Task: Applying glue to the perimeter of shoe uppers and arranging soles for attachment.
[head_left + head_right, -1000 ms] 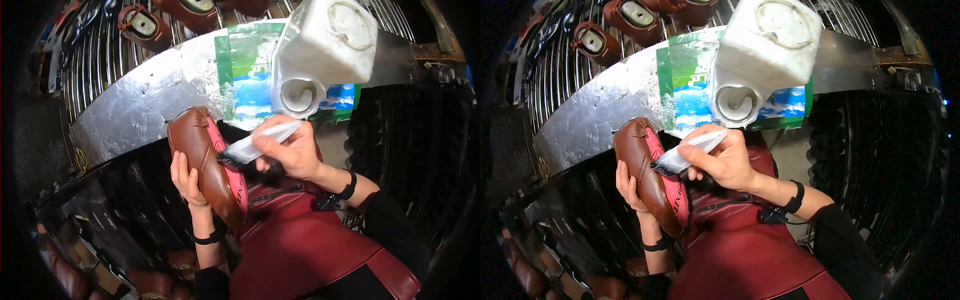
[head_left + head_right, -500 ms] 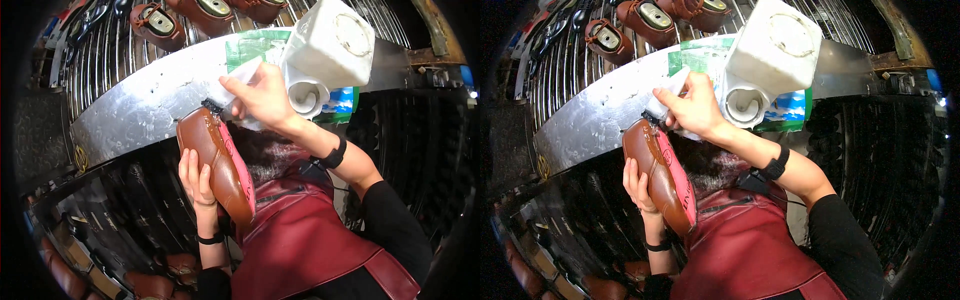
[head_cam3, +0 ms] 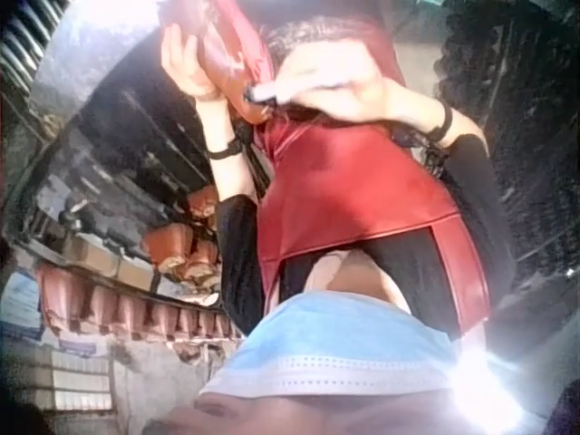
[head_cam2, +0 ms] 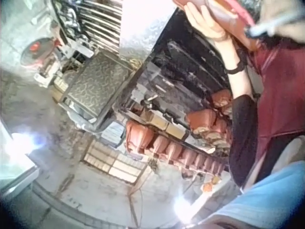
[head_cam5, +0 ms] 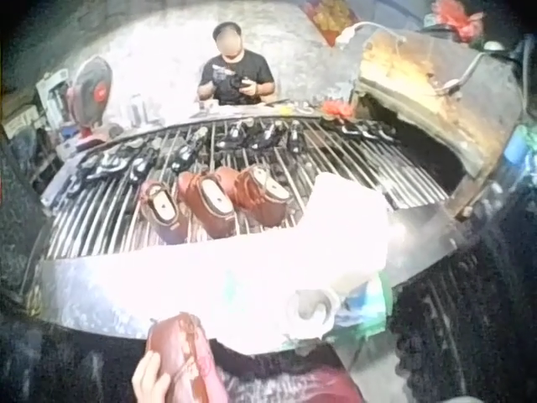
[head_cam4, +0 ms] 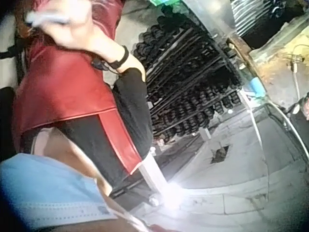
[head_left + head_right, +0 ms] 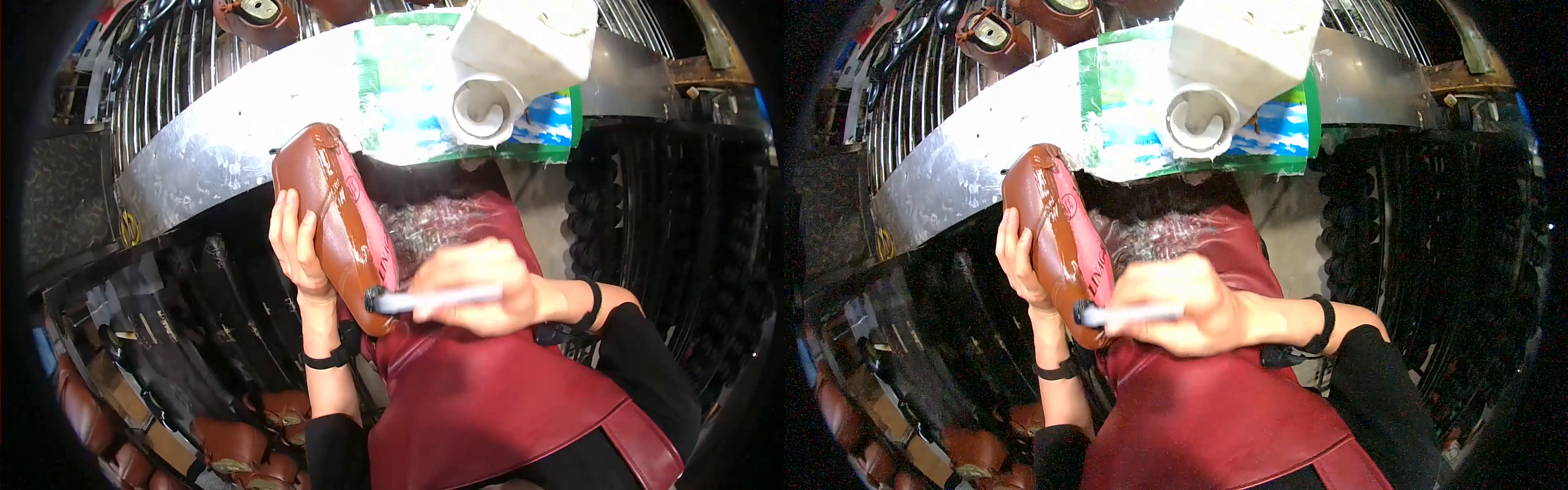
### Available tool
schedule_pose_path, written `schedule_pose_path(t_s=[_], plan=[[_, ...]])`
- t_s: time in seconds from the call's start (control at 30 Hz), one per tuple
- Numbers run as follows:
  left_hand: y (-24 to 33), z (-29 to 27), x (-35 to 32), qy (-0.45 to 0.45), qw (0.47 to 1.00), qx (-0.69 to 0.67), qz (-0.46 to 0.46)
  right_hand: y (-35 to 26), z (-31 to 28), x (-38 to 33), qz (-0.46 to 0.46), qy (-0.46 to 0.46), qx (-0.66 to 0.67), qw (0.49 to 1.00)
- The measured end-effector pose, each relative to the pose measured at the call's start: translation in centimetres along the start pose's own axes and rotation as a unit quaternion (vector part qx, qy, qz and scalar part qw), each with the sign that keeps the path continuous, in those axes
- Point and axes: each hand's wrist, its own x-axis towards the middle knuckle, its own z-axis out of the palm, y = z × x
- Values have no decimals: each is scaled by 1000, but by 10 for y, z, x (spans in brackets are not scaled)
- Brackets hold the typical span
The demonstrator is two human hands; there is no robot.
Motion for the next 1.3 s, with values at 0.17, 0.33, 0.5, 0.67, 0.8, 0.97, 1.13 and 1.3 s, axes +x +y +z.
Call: schedule_pose_path(t_s=[0.17,0.33,0.5,0.67,0.8,0.97,1.13,1.3], plan=[[4,-4,2,-23,1000,17,5,-23,-3,-8,-29,-66,-18,997],[10,-5,12,-26,999,23,-8,-27,-17,20,263,136,163,941],[13,-11,32,-56,997,29,-39,-34,-18,26,29,-5,33,999],[16,-18,65,-92,991,13,-94,-62,-33,62,-34,-58,-52,996],[8,-27,95,-138,979,-12,-151,-72,-44,96,-75,-78,-78,991],[0,-36,143,-194,948,-87,-239,-72,-59,138,-117,-61,-129,983],[-36,-35,164,-258,919,-185,-235,-23,-78,159,-109,-28,-94,989],[-74,-18,141,-92,712,-529,-453,35,-80,106,103,147,-209,961]])
